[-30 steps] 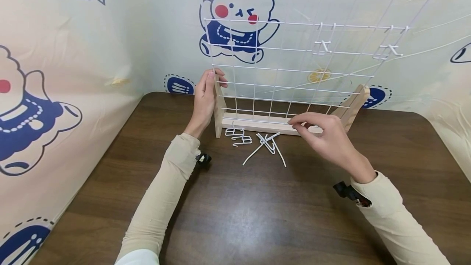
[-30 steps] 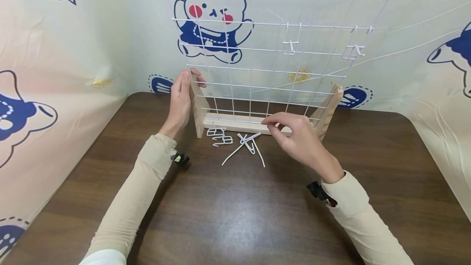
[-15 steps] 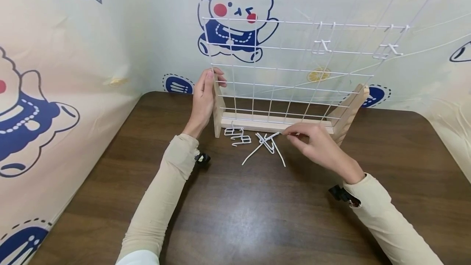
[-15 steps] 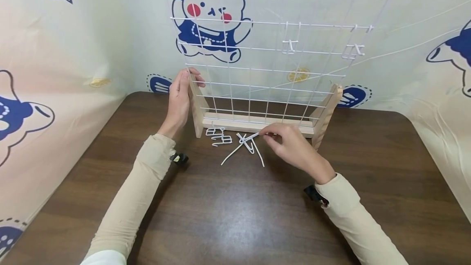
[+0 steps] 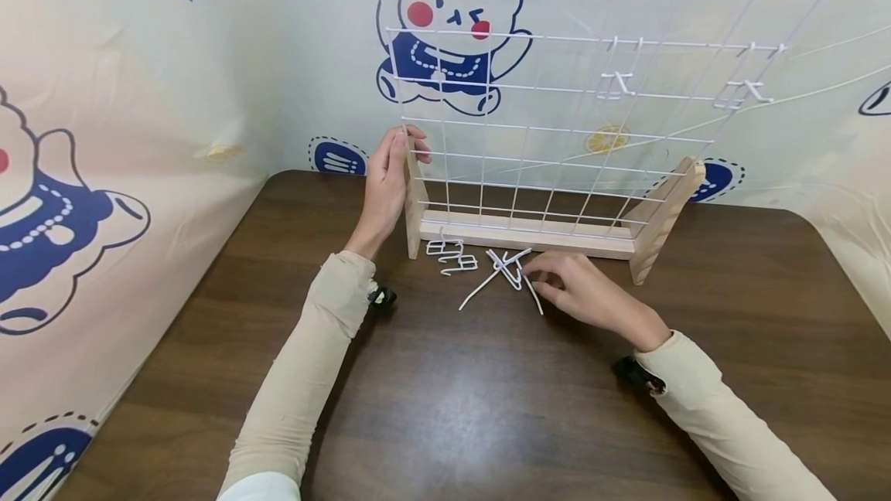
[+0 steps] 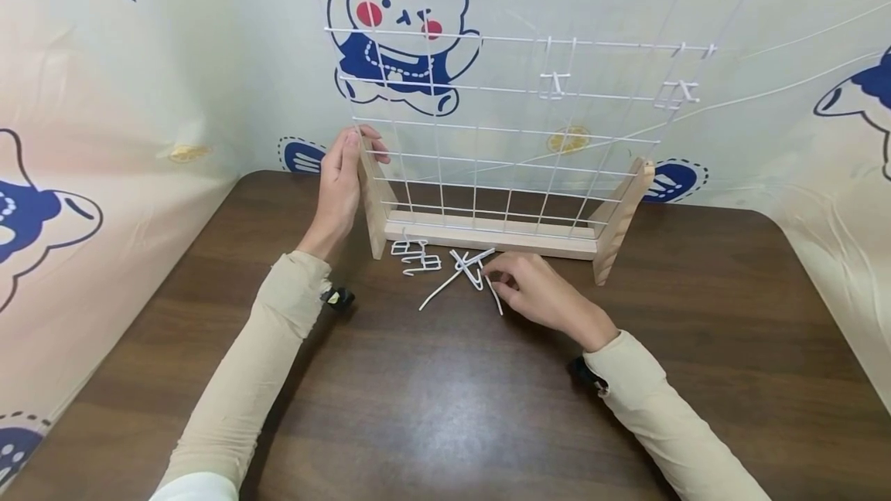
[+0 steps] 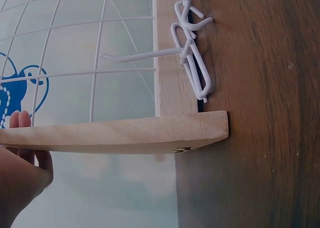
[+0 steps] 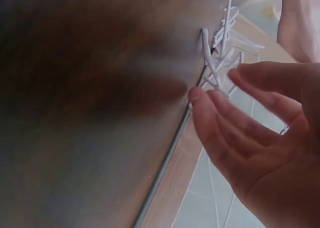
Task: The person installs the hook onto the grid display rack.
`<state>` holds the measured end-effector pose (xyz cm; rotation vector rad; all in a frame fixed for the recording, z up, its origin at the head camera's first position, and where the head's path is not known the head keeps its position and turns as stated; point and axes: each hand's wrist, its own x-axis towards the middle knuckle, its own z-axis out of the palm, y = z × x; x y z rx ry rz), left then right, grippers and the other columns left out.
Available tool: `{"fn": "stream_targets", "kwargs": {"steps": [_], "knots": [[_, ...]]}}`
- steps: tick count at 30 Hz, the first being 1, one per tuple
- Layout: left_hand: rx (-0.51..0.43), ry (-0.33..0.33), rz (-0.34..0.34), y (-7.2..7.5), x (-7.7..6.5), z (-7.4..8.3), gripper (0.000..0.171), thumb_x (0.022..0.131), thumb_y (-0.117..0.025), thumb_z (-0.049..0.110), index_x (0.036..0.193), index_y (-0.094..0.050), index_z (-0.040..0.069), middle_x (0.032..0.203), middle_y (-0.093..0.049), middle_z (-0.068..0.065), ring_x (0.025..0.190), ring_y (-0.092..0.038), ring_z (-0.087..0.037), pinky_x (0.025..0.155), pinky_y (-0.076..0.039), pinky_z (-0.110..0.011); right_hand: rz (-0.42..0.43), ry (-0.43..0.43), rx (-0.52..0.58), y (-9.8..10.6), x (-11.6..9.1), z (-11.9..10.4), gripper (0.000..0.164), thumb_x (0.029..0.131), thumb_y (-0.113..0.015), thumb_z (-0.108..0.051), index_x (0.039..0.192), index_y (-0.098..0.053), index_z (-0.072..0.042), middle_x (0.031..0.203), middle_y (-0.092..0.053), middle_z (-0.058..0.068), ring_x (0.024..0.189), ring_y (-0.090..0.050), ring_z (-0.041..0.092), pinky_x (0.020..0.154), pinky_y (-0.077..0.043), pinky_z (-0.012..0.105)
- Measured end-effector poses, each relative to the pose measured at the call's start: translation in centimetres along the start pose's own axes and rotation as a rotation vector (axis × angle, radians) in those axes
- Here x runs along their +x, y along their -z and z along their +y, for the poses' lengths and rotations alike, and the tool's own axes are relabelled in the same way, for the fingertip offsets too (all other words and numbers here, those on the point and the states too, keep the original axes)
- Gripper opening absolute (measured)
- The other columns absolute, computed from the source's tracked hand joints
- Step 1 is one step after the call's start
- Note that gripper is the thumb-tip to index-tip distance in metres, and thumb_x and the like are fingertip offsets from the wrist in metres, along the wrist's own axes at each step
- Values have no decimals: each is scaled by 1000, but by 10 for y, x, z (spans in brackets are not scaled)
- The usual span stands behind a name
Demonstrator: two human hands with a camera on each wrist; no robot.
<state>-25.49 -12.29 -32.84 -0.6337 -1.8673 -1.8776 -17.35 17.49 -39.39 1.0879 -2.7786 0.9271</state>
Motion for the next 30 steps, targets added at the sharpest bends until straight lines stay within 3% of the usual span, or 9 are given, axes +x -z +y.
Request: {"fn": "stream_targets", "kwargs": {"steps": [3, 11, 23, 30], "knots": [[6, -2, -1, 0, 0, 0, 35, 109, -32, 14, 115, -53, -14, 102, -57, -32, 95, -58, -47, 93, -46, -50, -16, 8, -18, -3, -1, -1, 23, 90, -67, 2, 113, -70, 0, 106, -71, 9, 85, -66, 16, 75, -56, 39], [2, 0, -6, 0, -1, 0, 35, 109, -32, 13, 116, -52, -14, 103, -56, -35, 97, -56, -50, 94, -45, -53, -99, 12, -41, -6, -1, -4, 25, 93, -63, 1, 117, -68, 5, 120, -65, 17, 112, -62, 29, 95, -50, 46], [5, -9, -13, -1, 0, 1, 35, 109, -31, 12, 115, -53, -14, 104, -56, -38, 96, -55, -54, 92, -47, -50, -103, -51, 11, 10, -4, -1, 25, 92, -68, -5, 116, -70, 1, 117, -68, 12, 104, -64, 23, 86, -52, 43], [10, -6, -13, 0, 0, 2, 35, 109, -32, 13, 115, -52, -15, 103, -56, -37, 91, -63, -28, 92, -47, -51, -79, -95, 40, 21, -5, 3, 23, 93, -67, -3, 115, -71, 0, 115, -70, 11, 100, -66, 24, 85, -53, 45]]}}
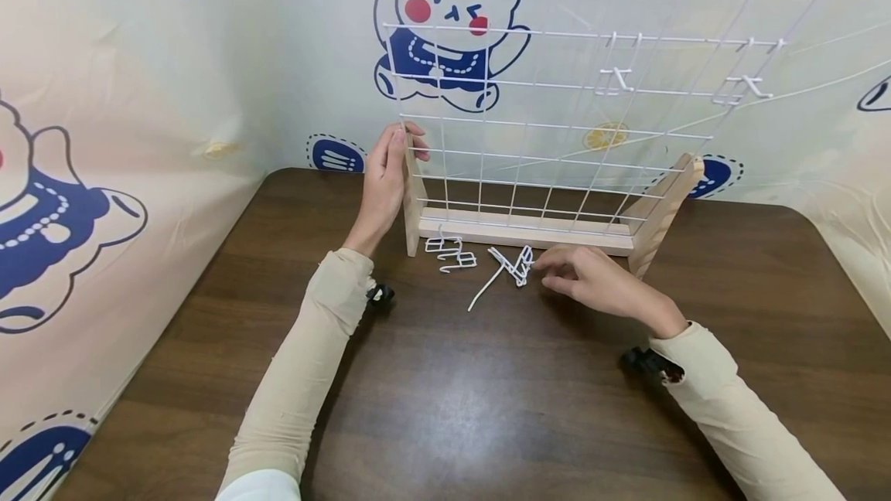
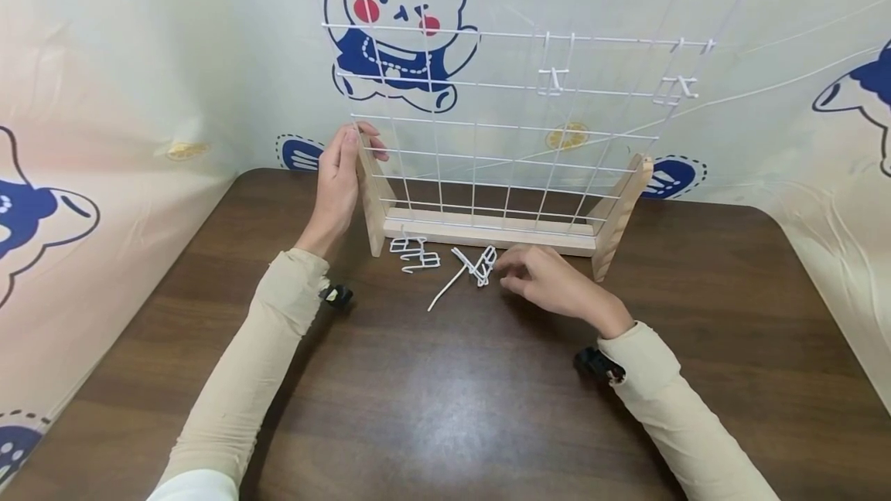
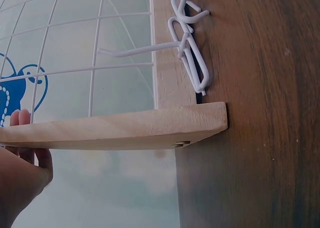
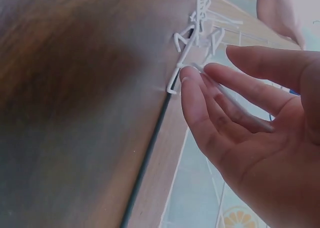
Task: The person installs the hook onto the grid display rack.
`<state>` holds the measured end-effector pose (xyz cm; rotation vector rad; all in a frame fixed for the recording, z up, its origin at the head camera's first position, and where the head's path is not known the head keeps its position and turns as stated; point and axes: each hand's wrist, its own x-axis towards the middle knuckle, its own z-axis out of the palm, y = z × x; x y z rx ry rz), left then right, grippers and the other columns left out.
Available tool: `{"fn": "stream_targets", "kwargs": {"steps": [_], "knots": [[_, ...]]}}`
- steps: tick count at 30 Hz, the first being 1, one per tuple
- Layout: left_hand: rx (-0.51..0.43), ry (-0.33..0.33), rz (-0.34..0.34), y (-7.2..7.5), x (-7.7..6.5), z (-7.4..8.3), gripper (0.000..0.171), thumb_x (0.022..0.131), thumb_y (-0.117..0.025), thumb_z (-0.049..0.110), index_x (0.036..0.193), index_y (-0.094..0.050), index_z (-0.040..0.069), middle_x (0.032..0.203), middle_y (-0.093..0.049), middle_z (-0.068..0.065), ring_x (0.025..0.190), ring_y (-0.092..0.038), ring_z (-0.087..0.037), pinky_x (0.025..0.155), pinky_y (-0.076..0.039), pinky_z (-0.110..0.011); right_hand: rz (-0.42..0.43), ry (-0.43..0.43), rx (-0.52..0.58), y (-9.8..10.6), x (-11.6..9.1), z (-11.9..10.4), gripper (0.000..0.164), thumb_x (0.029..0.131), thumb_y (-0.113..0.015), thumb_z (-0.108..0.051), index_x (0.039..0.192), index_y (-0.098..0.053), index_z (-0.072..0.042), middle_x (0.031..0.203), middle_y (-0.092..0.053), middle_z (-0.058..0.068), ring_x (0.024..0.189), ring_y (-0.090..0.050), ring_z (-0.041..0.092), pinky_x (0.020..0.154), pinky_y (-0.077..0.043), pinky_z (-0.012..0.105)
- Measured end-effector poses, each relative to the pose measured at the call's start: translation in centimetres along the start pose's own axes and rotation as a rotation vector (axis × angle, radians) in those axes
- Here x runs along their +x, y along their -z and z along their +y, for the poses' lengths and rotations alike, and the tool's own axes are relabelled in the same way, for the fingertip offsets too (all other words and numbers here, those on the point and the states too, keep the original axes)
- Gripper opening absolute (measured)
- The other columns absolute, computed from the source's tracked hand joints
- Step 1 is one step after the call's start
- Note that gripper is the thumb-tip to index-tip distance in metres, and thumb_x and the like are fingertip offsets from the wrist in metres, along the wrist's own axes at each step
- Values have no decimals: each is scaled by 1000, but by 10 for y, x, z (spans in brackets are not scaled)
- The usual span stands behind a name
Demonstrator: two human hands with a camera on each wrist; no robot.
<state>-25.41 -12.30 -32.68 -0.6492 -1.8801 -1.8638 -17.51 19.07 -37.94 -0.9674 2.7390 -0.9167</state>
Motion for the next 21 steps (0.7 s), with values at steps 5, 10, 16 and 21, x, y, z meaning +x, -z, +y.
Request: {"fn": "stream_targets", "kwargs": {"steps": [5, 10, 16, 21], "knots": [[0, 1, 3, 0, 0, 0, 34, 109, -32, 12, 115, -53, -14, 103, -56, -36, 92, -62, -35, 92, -47, -51, -1, -9, 31, 8, -1, 1, 20, 94, -67, -6, 113, -72, -2, 112, -71, 8, 99, -66, 22, 83, -54, 45], [0, -9, -2, 0, 0, 1, 36, 109, -31, 12, 115, -51, -17, 103, -56, -37, 96, -56, -52, 93, -46, -48, 13, -17, 12, 18, -4, 1, 17, 95, -66, -9, 109, -74, -3, 108, -73, 8, 96, -65, 19, 81, -53, 44], [5, -6, -4, 0, 0, 0, 35, 109, -31, 13, 114, -52, -15, 103, -56, -36, 96, -55, -52, 93, -47, -47, -6, -57, -87, 30, -9, -3, 16, 95, -66, -10, 107, -74, -3, 97, -73, 3, 85, -65, 14, 74, -54, 41], [7, -5, -5, 0, 0, 0, 36, 109, -31, 13, 115, -52, -16, 104, -56, -38, 96, -57, -49, 93, -47, -47, -75, -63, -123, 37, -13, -6, 13, 94, -66, -8, 102, -75, -3, 94, -74, 1, 85, -65, 14, 74, -54, 38]]}}
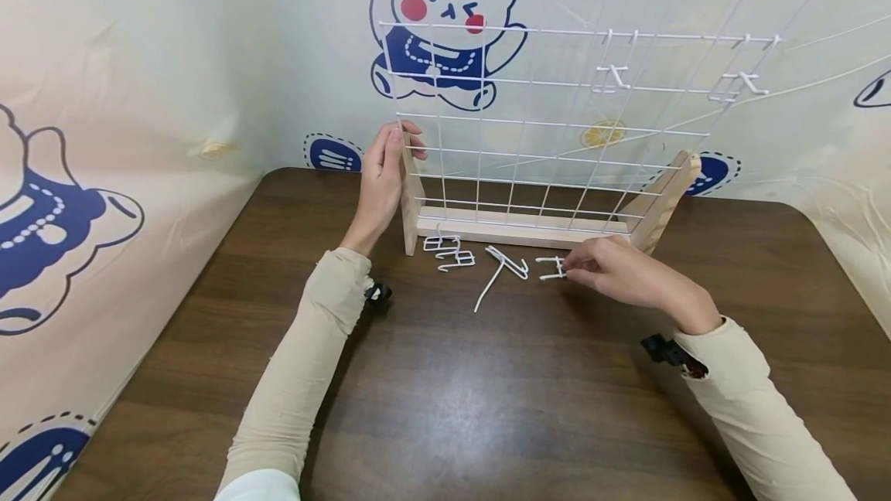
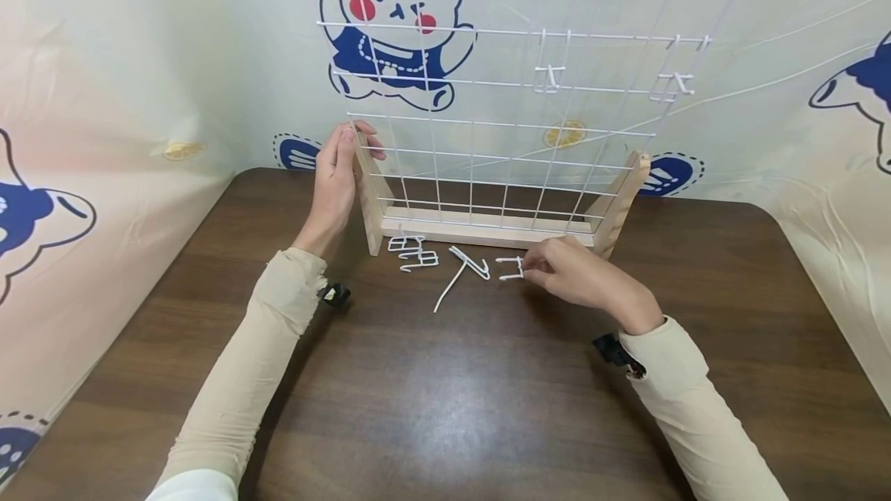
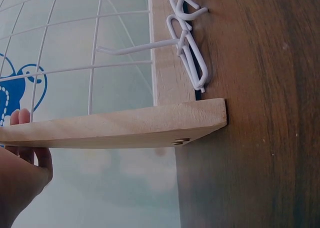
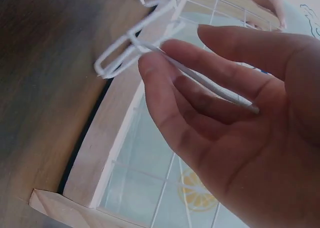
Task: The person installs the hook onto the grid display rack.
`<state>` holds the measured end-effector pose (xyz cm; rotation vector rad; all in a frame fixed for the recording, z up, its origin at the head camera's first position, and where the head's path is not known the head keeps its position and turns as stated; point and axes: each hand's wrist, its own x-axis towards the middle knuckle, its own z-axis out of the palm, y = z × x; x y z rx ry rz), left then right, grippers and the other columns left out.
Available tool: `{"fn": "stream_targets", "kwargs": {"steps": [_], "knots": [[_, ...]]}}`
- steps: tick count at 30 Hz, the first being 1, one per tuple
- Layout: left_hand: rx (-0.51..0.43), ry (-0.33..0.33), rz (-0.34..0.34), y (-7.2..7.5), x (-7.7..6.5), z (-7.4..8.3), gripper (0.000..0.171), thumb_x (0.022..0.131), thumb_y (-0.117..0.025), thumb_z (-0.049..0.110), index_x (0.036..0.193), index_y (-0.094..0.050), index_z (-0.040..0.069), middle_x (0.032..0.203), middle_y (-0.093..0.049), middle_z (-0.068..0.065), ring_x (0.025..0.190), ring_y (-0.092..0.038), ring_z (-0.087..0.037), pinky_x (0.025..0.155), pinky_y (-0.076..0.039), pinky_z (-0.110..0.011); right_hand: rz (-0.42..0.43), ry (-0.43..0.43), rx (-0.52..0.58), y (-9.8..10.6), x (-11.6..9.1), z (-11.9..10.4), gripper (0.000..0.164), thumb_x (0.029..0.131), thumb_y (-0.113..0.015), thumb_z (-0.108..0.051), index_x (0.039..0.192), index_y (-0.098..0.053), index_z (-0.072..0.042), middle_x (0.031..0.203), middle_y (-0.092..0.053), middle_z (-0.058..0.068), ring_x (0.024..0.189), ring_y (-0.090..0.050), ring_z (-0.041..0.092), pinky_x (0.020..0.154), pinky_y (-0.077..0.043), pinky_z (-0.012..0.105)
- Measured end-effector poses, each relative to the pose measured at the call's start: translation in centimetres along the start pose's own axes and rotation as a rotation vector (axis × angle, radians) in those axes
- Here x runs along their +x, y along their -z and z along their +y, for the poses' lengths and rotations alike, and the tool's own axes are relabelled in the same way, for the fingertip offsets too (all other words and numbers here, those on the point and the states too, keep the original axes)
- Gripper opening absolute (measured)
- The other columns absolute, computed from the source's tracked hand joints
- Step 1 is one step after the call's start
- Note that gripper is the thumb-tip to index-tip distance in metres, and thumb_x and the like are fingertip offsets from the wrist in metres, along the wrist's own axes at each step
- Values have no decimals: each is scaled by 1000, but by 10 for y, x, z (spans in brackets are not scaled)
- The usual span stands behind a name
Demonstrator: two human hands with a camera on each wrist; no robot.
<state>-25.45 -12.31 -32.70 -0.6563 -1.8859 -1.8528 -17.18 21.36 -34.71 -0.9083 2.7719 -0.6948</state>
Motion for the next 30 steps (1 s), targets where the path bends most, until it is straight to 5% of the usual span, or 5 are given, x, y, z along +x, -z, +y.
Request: {"fn": "stream_targets", "kwargs": {"steps": [6, 14, 23, 30], "knots": [[-1, -4, 3, 0, 0, 0, 35, 109, -31, 13, 114, -52, -15, 103, -56, -38, 95, -56, -51, 91, -48, -45, -89, 3, 45, 3, -3, 0, 12, 94, -66, -8, 101, -75, -3, 94, -73, -1, 81, -61, 9, 70, -53, 31], [8, -1, 4, 0, 0, 0, 36, 109, -31, 13, 115, -52, -16, 103, -56, -39, 95, -57, -50, 91, -48, -47, -175, -11, 158, 8, -9, 3, 27, 96, -66, -13, 121, -68, -1, 108, -72, 6, 93, -67, 14, 80, -55, 32], [14, 6, -3, 0, 1, 0, 36, 109, -32, 14, 116, -51, -15, 104, -57, -36, 96, -57, -49, 93, -48, -45, -35, 59, 201, 6, -4, 11, 26, 92, -68, -2, 119, -68, -1, 107, -72, 10, 92, -68, 16, 77, -56, 31], [6, 8, 1, 0, 0, 0, 33, 109, -32, 13, 114, -54, -11, 104, -56, -39, 95, -58, -48, 93, -46, -54, -119, 29, 522, -7, 5, 21, 24, 100, -57, -3, 121, -63, 5, 111, -67, 22, 91, -70, 32, 80, -58, 37]]}}
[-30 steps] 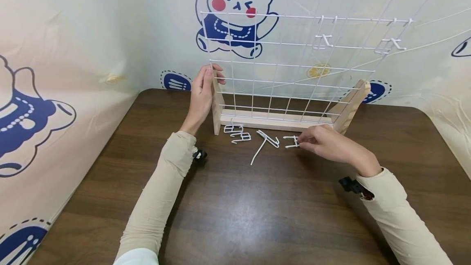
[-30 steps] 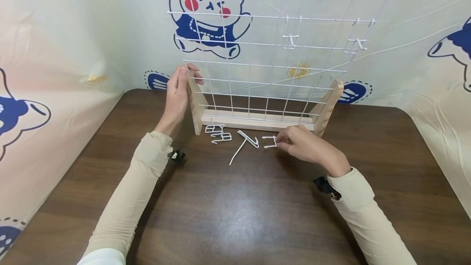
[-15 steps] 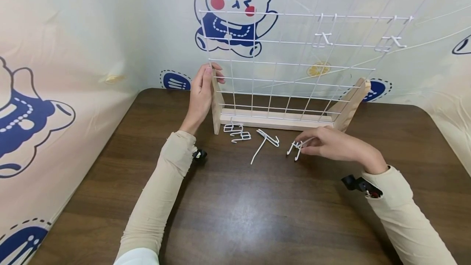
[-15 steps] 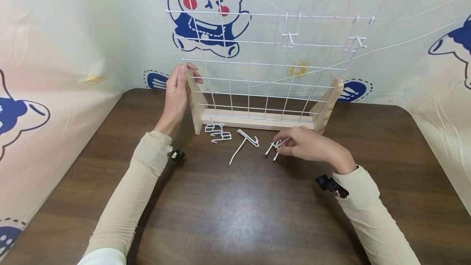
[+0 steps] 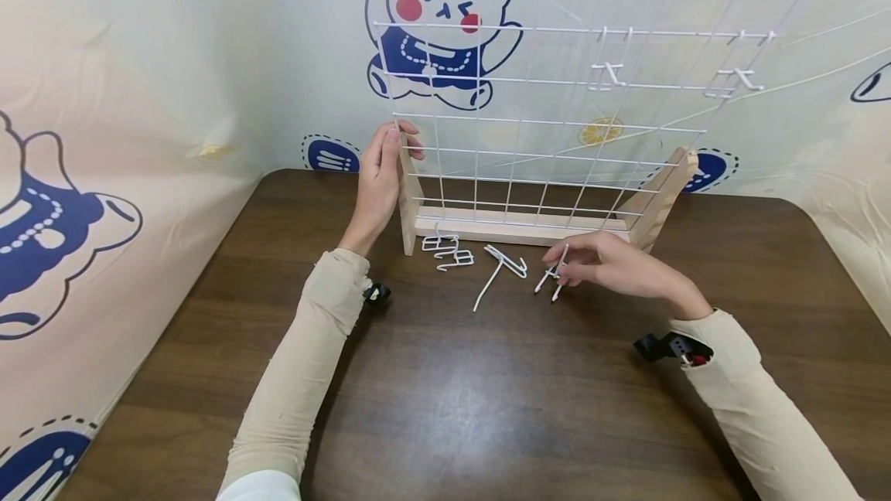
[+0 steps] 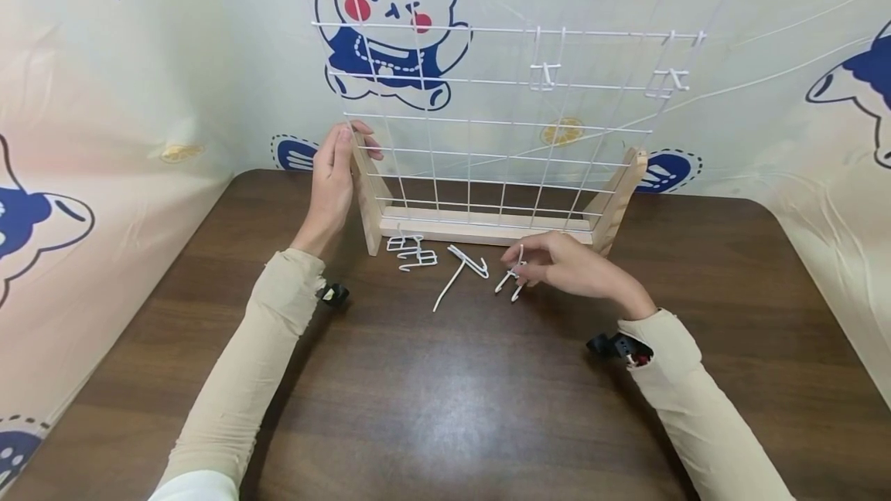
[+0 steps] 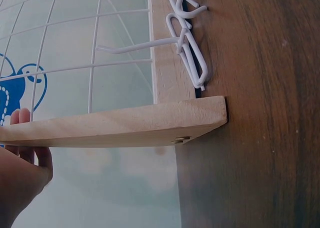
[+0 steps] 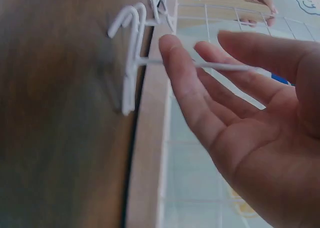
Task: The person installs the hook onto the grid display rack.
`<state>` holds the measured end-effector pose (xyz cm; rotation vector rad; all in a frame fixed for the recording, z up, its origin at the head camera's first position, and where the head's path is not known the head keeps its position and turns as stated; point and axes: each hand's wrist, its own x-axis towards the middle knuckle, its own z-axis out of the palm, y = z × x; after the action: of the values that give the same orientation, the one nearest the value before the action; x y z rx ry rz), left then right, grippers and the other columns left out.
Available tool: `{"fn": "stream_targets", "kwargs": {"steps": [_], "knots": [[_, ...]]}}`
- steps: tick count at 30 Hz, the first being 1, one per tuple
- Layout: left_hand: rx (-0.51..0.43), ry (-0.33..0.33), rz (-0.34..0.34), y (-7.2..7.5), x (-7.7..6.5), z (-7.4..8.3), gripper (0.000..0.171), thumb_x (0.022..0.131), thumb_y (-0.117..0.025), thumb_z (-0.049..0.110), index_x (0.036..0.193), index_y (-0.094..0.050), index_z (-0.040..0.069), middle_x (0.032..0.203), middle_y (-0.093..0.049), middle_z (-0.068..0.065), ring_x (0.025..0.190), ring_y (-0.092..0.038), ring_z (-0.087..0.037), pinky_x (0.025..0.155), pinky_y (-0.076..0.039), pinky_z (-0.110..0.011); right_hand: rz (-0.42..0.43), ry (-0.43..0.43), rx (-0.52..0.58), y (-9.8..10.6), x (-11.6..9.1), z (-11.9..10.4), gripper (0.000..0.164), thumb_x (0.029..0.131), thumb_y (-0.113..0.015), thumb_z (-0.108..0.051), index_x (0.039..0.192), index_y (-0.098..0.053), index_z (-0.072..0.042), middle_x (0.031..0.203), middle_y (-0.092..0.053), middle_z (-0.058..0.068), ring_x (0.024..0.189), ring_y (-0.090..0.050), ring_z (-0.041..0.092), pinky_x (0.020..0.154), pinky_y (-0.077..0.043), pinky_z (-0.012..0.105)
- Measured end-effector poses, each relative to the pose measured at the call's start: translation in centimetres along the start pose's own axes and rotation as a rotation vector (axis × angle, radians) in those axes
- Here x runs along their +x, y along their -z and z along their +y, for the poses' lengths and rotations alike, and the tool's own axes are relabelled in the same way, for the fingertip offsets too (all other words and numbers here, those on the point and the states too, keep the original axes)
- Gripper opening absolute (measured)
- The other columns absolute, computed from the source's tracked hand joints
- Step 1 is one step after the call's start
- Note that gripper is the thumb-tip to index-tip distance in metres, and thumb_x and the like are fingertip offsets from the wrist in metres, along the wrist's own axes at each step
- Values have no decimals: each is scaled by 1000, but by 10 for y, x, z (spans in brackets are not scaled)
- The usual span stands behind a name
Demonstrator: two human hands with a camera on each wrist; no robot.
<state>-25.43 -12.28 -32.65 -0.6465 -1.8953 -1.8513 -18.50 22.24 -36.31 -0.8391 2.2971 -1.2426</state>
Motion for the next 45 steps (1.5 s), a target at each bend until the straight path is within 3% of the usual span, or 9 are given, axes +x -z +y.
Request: {"fn": "stream_targets", "kwargs": {"steps": [6, 14, 19, 23, 27, 31, 34, 40, 45], "knots": [[2, -7, -3, 0, 0, 1, 34, 109, -32, 13, 115, -53, -14, 103, -56, -36, 94, -61, -41, 93, -47, -49, 38, 10, 85, 0, 4, 6, 27, 103, -48, 2, 123, -61, 13, 113, -67, 29, 89, -70, 38, 79, -57, 48], [-1, -7, 3, 0, 1, 0, 35, 109, -32, 12, 115, -52, -16, 102, -57, -35, 96, -56, -52, 91, -49, -47, 138, 41, -40, -1, 3, 0, 21, 99, -56, 1, 114, -70, 9, 98, -73, 20, 82, -73, 31, 73, -60, 37], [5, -10, 3, 1, 1, -1, 35, 109, -32, 13, 115, -52, -16, 103, -56, -37, 93, -61, -39, 92, -49, -47, 166, 59, -141, -2, 3, -3, 18, 98, -62, -8, 106, -76, -1, 88, -76, 7, 77, -73, 26, 72, -59, 35], [11, -13, -1, 1, 1, 0, 36, 109, -31, 13, 116, -52, -16, 103, -56, -37, 91, -63, -30, 92, -48, -47, 156, 70, -147, -3, 4, -3, 17, 98, -63, -7, 106, -76, 0, 89, -76, 9, 77, -73, 27, 71, -59, 39], [6, -12, -2, 1, 0, 0, 36, 109, -32, 13, 116, -52, -16, 103, -56, -37, 94, -60, -43, 92, -48, -47, 120, 36, -89, -5, 5, 0, 18, 99, -61, -6, 106, -74, 4, 95, -75, 16, 79, -73, 32, 73, -59, 43], [1, -3, -4, 1, 0, 0, 34, 109, -32, 13, 115, -53, -14, 103, -56, -37, 96, -56, -52, 92, -49, -48, 86, -6, -72, -8, 6, 2, 20, 100, -60, -9, 105, -74, 3, 92, -75, 13, 81, -72, 33, 75, -59, 42], [3, -11, 9, 2, 0, 0, 33, 109, -32, 12, 114, -54, -13, 102, -56, -38, 93, -59, -47, 91, -49, -48, 75, -12, -54, -9, 6, 0, 20, 100, -60, -9, 107, -74, 4, 92, -75, 12, 82, -72, 33, 75, -59, 43], [-10, -46, 75, -3, 0, -3, 33, 109, -31, 10, 112, -54, -14, 100, -55, -37, 85, -62, -22, 88, -50, -46, 111, 37, -67, -6, 7, -6, 19, 99, -60, -4, 109, -73, 4, 94, -75, 14, 82, -73, 33, 75, -59, 42], [-24, -54, 85, -8, -1, -5, 33, 109, -30, 10, 112, -54, -13, 99, -55, -35, 86, -61, -28, 87, -49, -47, 192, 56, -172, -8, 4, -16, 17, 99, -61, -9, 102, -74, 0, 85, -75, 7, 78, -73, 24, 73, -59, 38]]}}
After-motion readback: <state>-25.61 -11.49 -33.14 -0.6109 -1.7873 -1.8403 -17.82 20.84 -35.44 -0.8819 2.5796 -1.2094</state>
